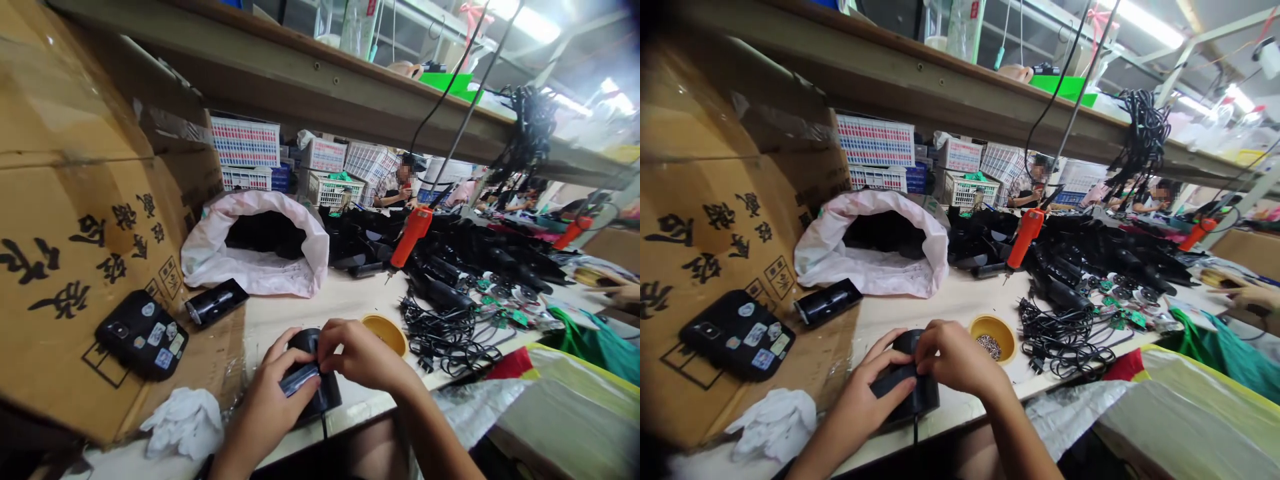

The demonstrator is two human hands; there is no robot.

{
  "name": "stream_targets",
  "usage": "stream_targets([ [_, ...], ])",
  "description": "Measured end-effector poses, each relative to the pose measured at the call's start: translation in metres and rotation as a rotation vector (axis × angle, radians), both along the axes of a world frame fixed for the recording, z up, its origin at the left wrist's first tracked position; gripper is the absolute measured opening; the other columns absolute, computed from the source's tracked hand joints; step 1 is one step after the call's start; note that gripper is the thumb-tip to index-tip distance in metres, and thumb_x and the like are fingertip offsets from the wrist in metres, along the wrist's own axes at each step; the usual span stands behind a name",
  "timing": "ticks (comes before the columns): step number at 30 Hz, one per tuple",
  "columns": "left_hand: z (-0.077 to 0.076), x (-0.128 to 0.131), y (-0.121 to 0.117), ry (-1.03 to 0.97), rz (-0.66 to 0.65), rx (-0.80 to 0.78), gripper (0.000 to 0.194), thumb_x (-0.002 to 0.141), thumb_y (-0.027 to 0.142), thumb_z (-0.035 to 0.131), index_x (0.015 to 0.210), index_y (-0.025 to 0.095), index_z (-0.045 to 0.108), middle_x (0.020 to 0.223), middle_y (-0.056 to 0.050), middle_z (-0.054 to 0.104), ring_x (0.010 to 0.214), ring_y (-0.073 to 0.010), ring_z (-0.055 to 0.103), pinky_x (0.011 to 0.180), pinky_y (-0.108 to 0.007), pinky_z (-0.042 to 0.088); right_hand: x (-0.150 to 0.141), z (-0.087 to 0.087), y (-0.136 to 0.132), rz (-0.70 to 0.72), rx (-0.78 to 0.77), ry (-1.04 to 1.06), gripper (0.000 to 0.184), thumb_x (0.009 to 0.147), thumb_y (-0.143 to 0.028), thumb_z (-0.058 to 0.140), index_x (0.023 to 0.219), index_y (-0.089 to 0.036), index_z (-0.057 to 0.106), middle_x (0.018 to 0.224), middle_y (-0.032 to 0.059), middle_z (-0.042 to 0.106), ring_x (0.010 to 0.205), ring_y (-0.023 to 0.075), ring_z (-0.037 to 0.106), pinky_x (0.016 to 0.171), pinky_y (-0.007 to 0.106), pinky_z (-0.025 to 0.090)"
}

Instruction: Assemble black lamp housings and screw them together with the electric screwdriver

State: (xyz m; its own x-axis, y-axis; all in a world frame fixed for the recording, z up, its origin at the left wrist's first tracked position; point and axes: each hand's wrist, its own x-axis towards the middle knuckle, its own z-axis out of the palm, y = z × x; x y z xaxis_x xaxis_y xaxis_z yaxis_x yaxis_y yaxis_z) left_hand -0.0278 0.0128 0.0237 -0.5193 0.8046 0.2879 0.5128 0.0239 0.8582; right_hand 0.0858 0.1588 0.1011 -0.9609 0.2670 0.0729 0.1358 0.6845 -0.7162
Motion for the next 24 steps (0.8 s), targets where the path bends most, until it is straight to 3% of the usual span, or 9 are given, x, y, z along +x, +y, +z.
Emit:
stream_targets([
  [6,-0.008,-0.002,0.001,0.016,0.020,0.055,0.019,0.081,0.026,0.058,0.099,0.029,0.063,0.145,-0.007,0.045,0.135,-0.0271,0.043,0.113,-0.054,0.032,-0.006,0.010,-0.003,-0.040,-0.004,-0.106,0.018,0.064,0.001,0.068,0.067,-0.017,0.072,0.078,0.0006,0.064,0.074,0.0144,0.058,0.070,0.024,0.041],
  [10,-0.006,-0.001,-0.001,0.003,0.023,0.039,0.011,0.083,0.026,0.059,0.094,0.027,0.060,0.147,-0.009,0.043,0.134,-0.0267,0.044,0.112,-0.052,0.034,-0.016,0.007,0.008,-0.007,-0.159,-0.235,0.014,0.061,-0.006,0.074,0.062,-0.016,0.065,0.061,-0.0049,0.060,0.064,0.0118,0.054,0.060,0.021,0.037],
  [14,-0.006,-0.003,-0.001,0.089,0.014,0.007,0.017,0.085,0.028,0.058,0.099,0.030,0.066,0.148,-0.008,0.043,0.135,-0.0274,0.044,0.113,-0.054,0.032,-0.021,0.002,0.019,-0.006,-0.281,-0.294,0.021,0.061,-0.019,0.081,0.062,-0.016,0.061,0.057,-0.0077,0.056,0.060,0.0088,0.049,0.056,0.020,0.034],
  [19,-0.023,-0.010,0.003,0.160,0.034,0.115,0.016,0.084,0.039,0.059,0.090,0.030,0.072,0.141,-0.011,0.051,0.129,-0.0335,0.051,0.108,-0.061,0.038,-0.017,-0.001,0.024,-0.077,-0.298,-0.309,0.037,0.052,-0.035,0.089,0.064,-0.017,0.059,0.055,-0.0096,0.052,0.057,0.0077,0.043,0.051,0.020,0.028],
  [21,-0.031,-0.016,0.006,0.169,0.070,0.159,0.018,0.086,0.041,0.058,0.088,0.030,0.072,0.140,-0.011,0.051,0.129,-0.0321,0.052,0.109,-0.057,0.037,-0.015,-0.006,0.025,-0.141,-0.269,-0.314,0.042,0.046,-0.038,0.091,0.063,-0.018,0.059,0.054,-0.0101,0.050,0.055,0.0078,0.042,0.049,0.020,0.026],
  [24,-0.040,-0.027,0.009,0.214,0.017,0.135,0.018,0.085,0.043,0.060,0.089,0.031,0.073,0.142,-0.009,0.052,0.127,-0.0296,0.054,0.106,-0.049,0.042,-0.011,-0.019,0.026,-0.207,-0.258,-0.320,0.047,0.041,-0.043,0.092,0.062,-0.018,0.059,0.053,-0.0103,0.049,0.054,0.0083,0.041,0.048,0.021,0.025],
])
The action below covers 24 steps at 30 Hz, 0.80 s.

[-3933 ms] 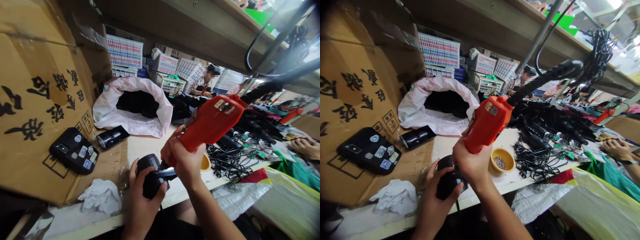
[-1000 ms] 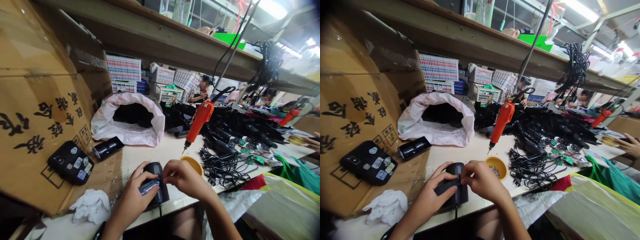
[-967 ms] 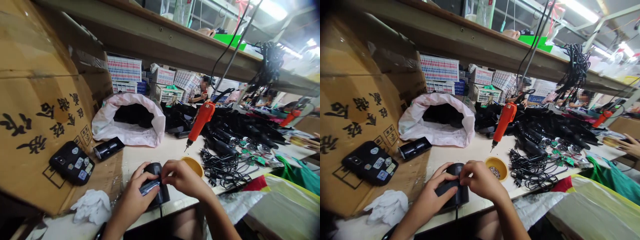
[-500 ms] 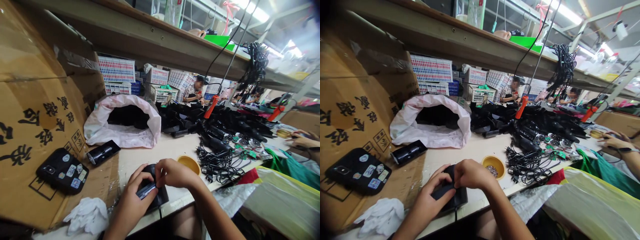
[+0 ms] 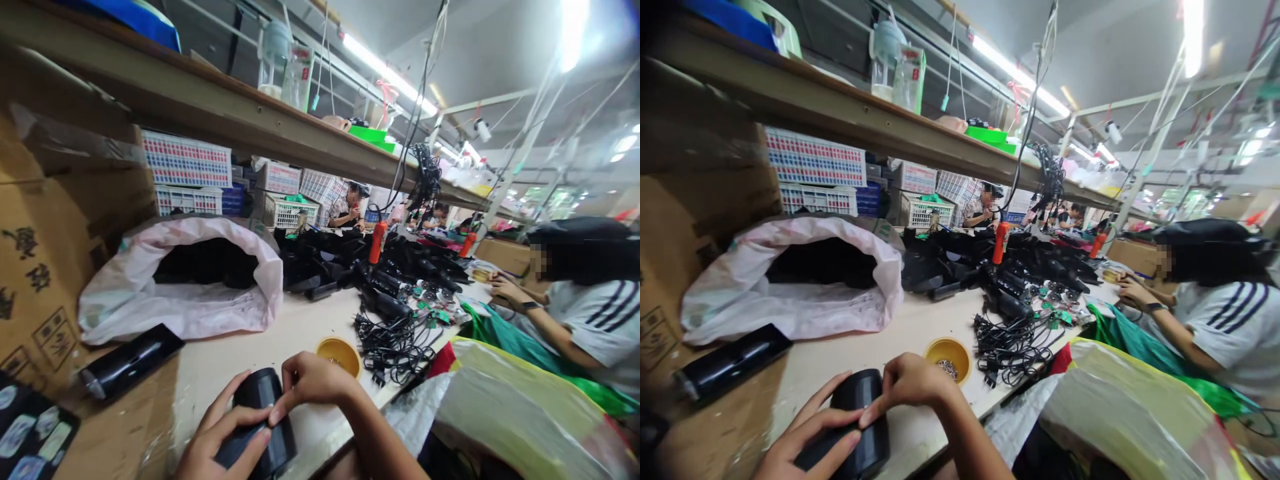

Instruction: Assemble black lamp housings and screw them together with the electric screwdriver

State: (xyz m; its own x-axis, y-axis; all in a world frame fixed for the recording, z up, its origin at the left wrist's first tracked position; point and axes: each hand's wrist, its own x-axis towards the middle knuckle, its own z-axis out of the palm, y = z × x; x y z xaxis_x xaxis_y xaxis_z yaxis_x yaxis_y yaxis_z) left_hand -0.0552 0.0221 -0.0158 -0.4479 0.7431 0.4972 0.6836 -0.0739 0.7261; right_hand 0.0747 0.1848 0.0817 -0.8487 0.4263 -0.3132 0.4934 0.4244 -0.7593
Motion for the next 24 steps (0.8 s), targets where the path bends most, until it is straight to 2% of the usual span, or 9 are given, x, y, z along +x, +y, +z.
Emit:
stream_targets([
  [2,-0.003,-0.006,0.001,0.020,-0.027,-0.020,0.018,0.085,0.043,0.062,0.089,0.031,0.074,0.142,-0.009,0.053,0.126,-0.0285,0.055,0.105,-0.045,0.044,0.004,-0.007,-0.001,-0.019,0.040,0.082,0.047,0.037,-0.043,0.093,0.059,-0.018,0.060,0.055,-0.0092,0.050,0.054,0.0089,0.043,0.049,0.021,0.029],
  [4,-0.003,-0.007,0.001,0.013,-0.033,-0.018,0.018,0.084,0.044,0.062,0.090,0.032,0.074,0.142,-0.009,0.054,0.127,-0.0282,0.055,0.105,-0.044,0.043,0.009,-0.006,0.002,-0.169,0.164,0.338,0.045,0.037,-0.041,0.093,0.062,-0.019,0.063,0.064,-0.0054,0.057,0.061,0.0121,0.050,0.055,0.023,0.038],
  [7,0.003,0.002,0.000,-0.064,-0.003,0.006,0.019,0.082,0.044,0.063,0.087,0.030,0.074,0.141,-0.008,0.054,0.128,-0.0293,0.054,0.108,-0.048,0.039,0.020,0.010,0.019,-0.590,0.340,0.737,0.056,0.059,-0.048,0.083,0.102,-0.018,0.064,0.109,0.0100,0.061,0.101,0.0259,0.055,0.085,0.034,0.045],
  [9,0.008,0.011,0.000,-0.142,0.044,0.034,0.019,0.081,0.044,0.063,0.082,0.028,0.073,0.141,-0.009,0.053,0.129,-0.0305,0.053,0.111,-0.052,0.035,0.025,0.026,0.039,-0.783,0.339,0.830,0.072,0.075,-0.053,0.068,0.130,-0.014,0.043,0.137,0.0204,0.043,0.127,0.0316,0.040,0.100,0.041,0.038],
  [10,0.012,0.015,0.000,-0.170,0.053,0.039,0.019,0.080,0.043,0.062,0.081,0.027,0.073,0.141,-0.009,0.053,0.129,-0.0309,0.053,0.112,-0.053,0.033,0.027,0.033,0.050,-0.831,0.310,0.860,0.078,0.077,-0.055,0.065,0.136,-0.014,0.034,0.141,0.0231,0.037,0.131,0.0327,0.036,0.101,0.043,0.038],
  [12,0.017,0.020,-0.001,-0.201,0.041,0.024,0.018,0.080,0.041,0.061,0.082,0.026,0.072,0.143,-0.010,0.051,0.130,-0.0309,0.051,0.113,-0.055,0.031,0.026,0.043,0.066,-0.813,0.202,0.891,0.078,0.077,-0.061,0.060,0.133,-0.014,0.034,0.133,0.0229,0.047,0.123,0.0326,0.048,0.093,0.042,0.045],
  [15,0.023,0.022,-0.004,-0.224,0.009,-0.033,0.018,0.081,0.038,0.060,0.085,0.026,0.072,0.147,-0.010,0.046,0.132,-0.0306,0.048,0.114,-0.057,0.030,0.021,0.047,0.065,-0.627,0.007,0.920,0.063,0.074,-0.066,0.059,0.112,-0.018,0.049,0.095,0.0102,0.065,0.088,0.0255,0.066,0.076,0.037,0.053],
  [19,0.032,0.024,-0.009,-0.267,-0.014,-0.105,0.016,0.080,0.034,0.059,0.087,0.026,0.071,0.149,-0.009,0.043,0.133,-0.0308,0.046,0.114,-0.058,0.030,0.015,0.044,0.022,-0.435,-0.151,0.984,0.044,0.076,-0.055,0.069,0.097,-0.022,0.050,0.075,-0.0024,0.062,0.065,0.0158,0.065,0.063,0.030,0.054],
  [24,0.038,0.029,-0.012,-0.342,-0.017,-0.117,0.012,0.081,0.033,0.062,0.087,0.027,0.070,0.152,-0.006,0.039,0.136,-0.0282,0.042,0.116,-0.053,0.027,0.006,0.047,-0.036,-0.232,-0.472,1.174,0.038,0.080,-0.052,0.070,0.090,-0.023,0.048,0.064,-0.0072,0.054,0.049,0.0097,0.055,0.040,0.020,0.045],
])
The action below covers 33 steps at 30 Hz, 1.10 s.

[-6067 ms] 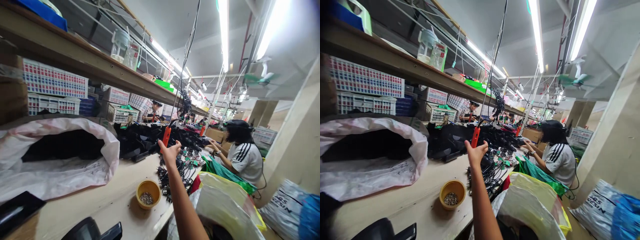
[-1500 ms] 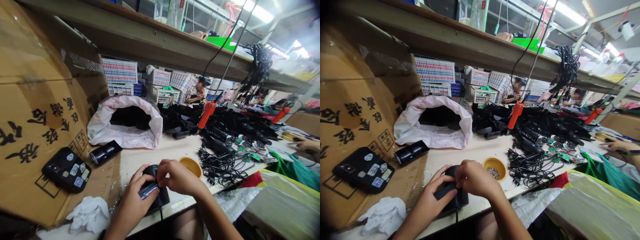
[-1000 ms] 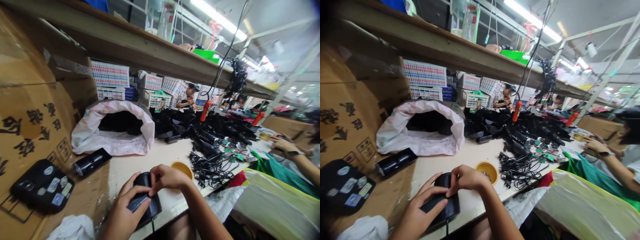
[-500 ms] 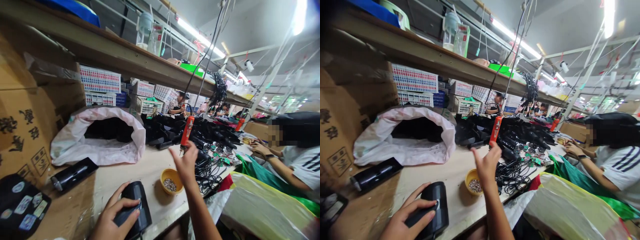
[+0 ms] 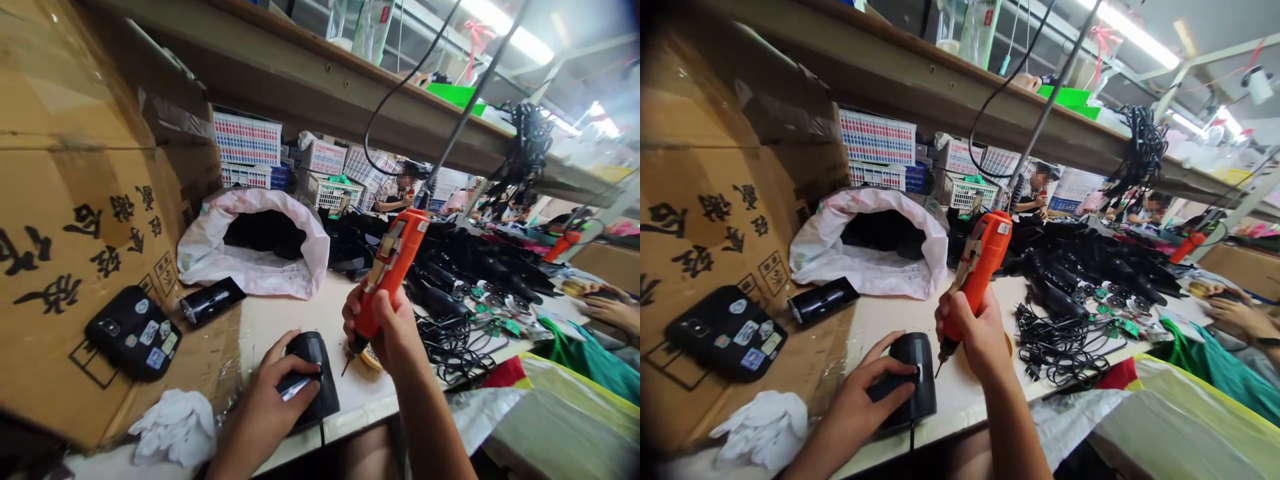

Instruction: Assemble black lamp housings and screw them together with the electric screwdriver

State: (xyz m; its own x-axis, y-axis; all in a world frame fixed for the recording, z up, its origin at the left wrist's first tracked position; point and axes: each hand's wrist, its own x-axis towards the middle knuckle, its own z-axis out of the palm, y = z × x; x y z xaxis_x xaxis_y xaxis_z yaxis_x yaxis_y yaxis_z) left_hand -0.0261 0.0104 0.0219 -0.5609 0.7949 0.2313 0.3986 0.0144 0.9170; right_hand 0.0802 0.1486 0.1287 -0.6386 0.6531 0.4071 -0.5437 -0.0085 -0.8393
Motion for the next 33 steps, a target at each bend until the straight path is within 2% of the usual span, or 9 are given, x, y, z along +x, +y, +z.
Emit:
stream_targets([
  [3,-0.001,0.000,0.000,-0.011,-0.015,0.009,0.013,0.083,0.034,0.062,0.089,0.026,0.070,0.153,-0.006,0.036,0.138,-0.0277,0.039,0.117,-0.052,0.025,-0.011,0.002,-0.016,-0.075,-0.086,0.141,0.037,0.077,-0.045,0.073,0.074,-0.022,0.044,0.049,-0.0107,0.044,0.033,0.0060,0.041,0.029,0.015,0.032],
  [5,-0.002,0.000,0.000,-0.012,-0.018,0.017,0.013,0.084,0.035,0.062,0.089,0.026,0.069,0.153,-0.005,0.036,0.138,-0.0275,0.039,0.117,-0.052,0.026,-0.018,-0.001,-0.021,-0.110,-0.089,0.185,0.038,0.077,-0.042,0.072,0.069,-0.022,0.041,0.045,-0.0114,0.041,0.029,0.0053,0.037,0.028,0.016,0.032],
  [9,-0.004,-0.001,0.001,-0.033,-0.032,0.024,0.010,0.083,0.035,0.064,0.089,0.029,0.069,0.152,-0.002,0.037,0.138,-0.0271,0.040,0.117,-0.050,0.027,-0.026,-0.012,-0.023,-0.100,-0.084,0.228,0.031,0.077,-0.040,0.070,0.073,-0.022,0.044,0.045,-0.0115,0.041,0.030,0.0049,0.034,0.028,0.016,0.033],
  [13,-0.005,0.000,0.001,-0.018,-0.020,0.032,0.009,0.083,0.032,0.064,0.090,0.029,0.069,0.151,-0.002,0.038,0.137,-0.0265,0.041,0.117,-0.049,0.029,-0.028,-0.017,-0.025,-0.087,-0.065,0.230,0.028,0.078,-0.039,0.068,0.075,-0.022,0.046,0.046,-0.0111,0.042,0.031,0.0051,0.034,0.030,0.017,0.033],
  [20,-0.005,0.001,0.000,-0.010,-0.003,0.006,0.009,0.082,0.033,0.064,0.089,0.030,0.070,0.152,-0.001,0.037,0.136,-0.0269,0.041,0.116,-0.050,0.029,-0.024,-0.010,-0.022,-0.091,-0.076,0.230,0.026,0.078,-0.038,0.067,0.073,-0.022,0.047,0.046,-0.0096,0.045,0.030,0.0069,0.040,0.029,0.017,0.032],
  [28,-0.002,0.001,0.000,-0.004,-0.016,-0.008,0.009,0.083,0.034,0.063,0.090,0.032,0.069,0.152,0.002,0.036,0.137,-0.0249,0.040,0.117,-0.049,0.029,-0.027,-0.016,-0.022,-0.107,-0.062,0.211,0.024,0.077,-0.036,0.066,0.072,-0.023,0.047,0.046,-0.0099,0.043,0.030,0.0068,0.037,0.030,0.017,0.033],
  [33,0.002,0.003,0.000,-0.014,0.007,-0.053,0.010,0.083,0.032,0.063,0.089,0.030,0.070,0.153,0.001,0.036,0.137,-0.0274,0.040,0.117,-0.051,0.028,-0.021,-0.012,-0.024,-0.126,-0.072,0.221,0.020,0.077,-0.036,0.065,0.074,-0.023,0.050,0.048,-0.0085,0.047,0.033,0.0079,0.041,0.032,0.018,0.035],
])
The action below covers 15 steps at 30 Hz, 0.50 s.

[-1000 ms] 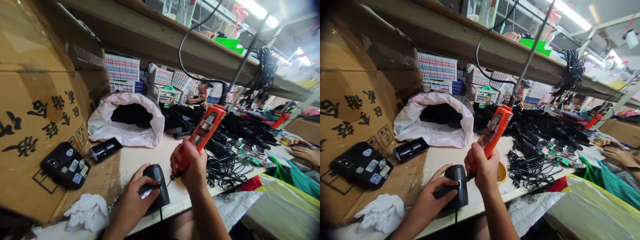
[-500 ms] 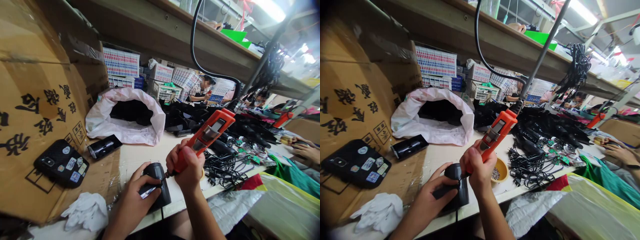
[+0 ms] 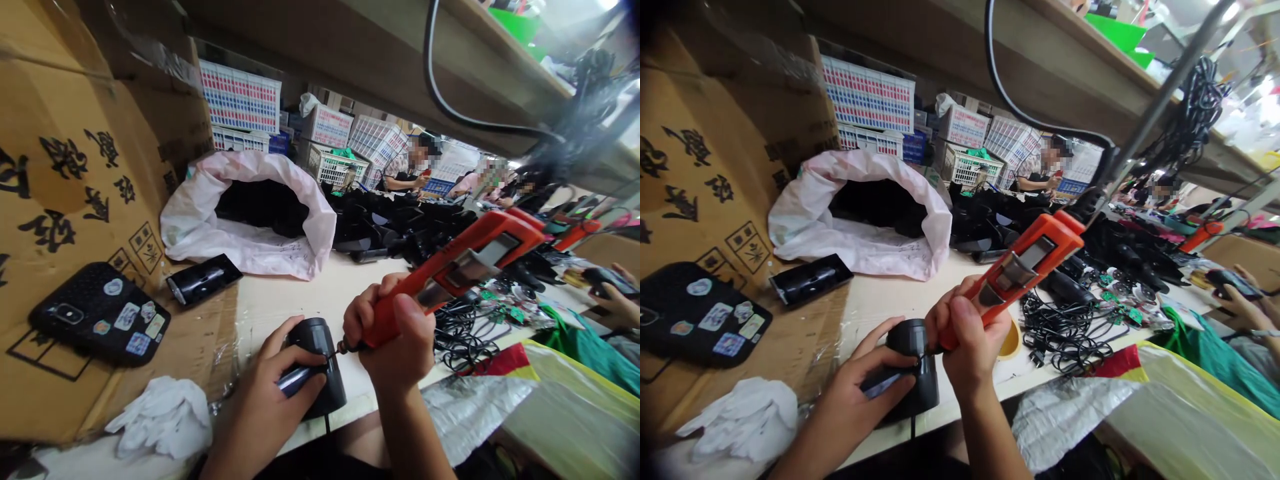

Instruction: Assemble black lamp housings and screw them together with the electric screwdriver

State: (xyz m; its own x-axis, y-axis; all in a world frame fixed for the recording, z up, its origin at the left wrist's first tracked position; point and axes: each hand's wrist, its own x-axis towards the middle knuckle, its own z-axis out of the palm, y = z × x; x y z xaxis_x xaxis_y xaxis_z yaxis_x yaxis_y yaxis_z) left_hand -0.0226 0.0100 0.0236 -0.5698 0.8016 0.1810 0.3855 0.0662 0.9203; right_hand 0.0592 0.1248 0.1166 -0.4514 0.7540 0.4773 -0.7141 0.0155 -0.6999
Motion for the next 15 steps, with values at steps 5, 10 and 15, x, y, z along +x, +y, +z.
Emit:
stream_targets([
  [5,0.008,0.004,-0.001,-0.051,0.013,-0.024,0.011,0.083,0.031,0.061,0.088,0.033,0.071,0.153,0.004,0.036,0.139,-0.0260,0.038,0.118,-0.051,0.027,0.002,0.002,-0.003,-0.005,-0.002,-0.015,0.021,0.076,-0.037,0.066,0.077,-0.023,0.051,0.049,-0.0088,0.048,0.034,0.0078,0.040,0.034,0.018,0.036],
  [10,0.011,0.004,-0.002,-0.083,0.005,-0.054,0.013,0.082,0.033,0.061,0.089,0.039,0.070,0.153,0.009,0.034,0.138,-0.0239,0.039,0.118,-0.050,0.028,0.001,0.000,-0.005,-0.028,0.043,-0.026,0.021,0.077,-0.037,0.068,0.078,-0.023,0.052,0.051,-0.0076,0.050,0.038,0.0088,0.041,0.037,0.020,0.038],
  [15,0.007,0.002,-0.004,-0.041,0.011,-0.063,0.015,0.083,0.035,0.060,0.094,0.041,0.069,0.152,0.008,0.035,0.138,-0.0245,0.039,0.116,-0.051,0.031,0.006,0.004,-0.013,-0.004,0.122,-0.056,0.020,0.079,-0.035,0.068,0.081,-0.023,0.052,0.055,-0.0059,0.051,0.045,0.0104,0.045,0.044,0.022,0.040],
])
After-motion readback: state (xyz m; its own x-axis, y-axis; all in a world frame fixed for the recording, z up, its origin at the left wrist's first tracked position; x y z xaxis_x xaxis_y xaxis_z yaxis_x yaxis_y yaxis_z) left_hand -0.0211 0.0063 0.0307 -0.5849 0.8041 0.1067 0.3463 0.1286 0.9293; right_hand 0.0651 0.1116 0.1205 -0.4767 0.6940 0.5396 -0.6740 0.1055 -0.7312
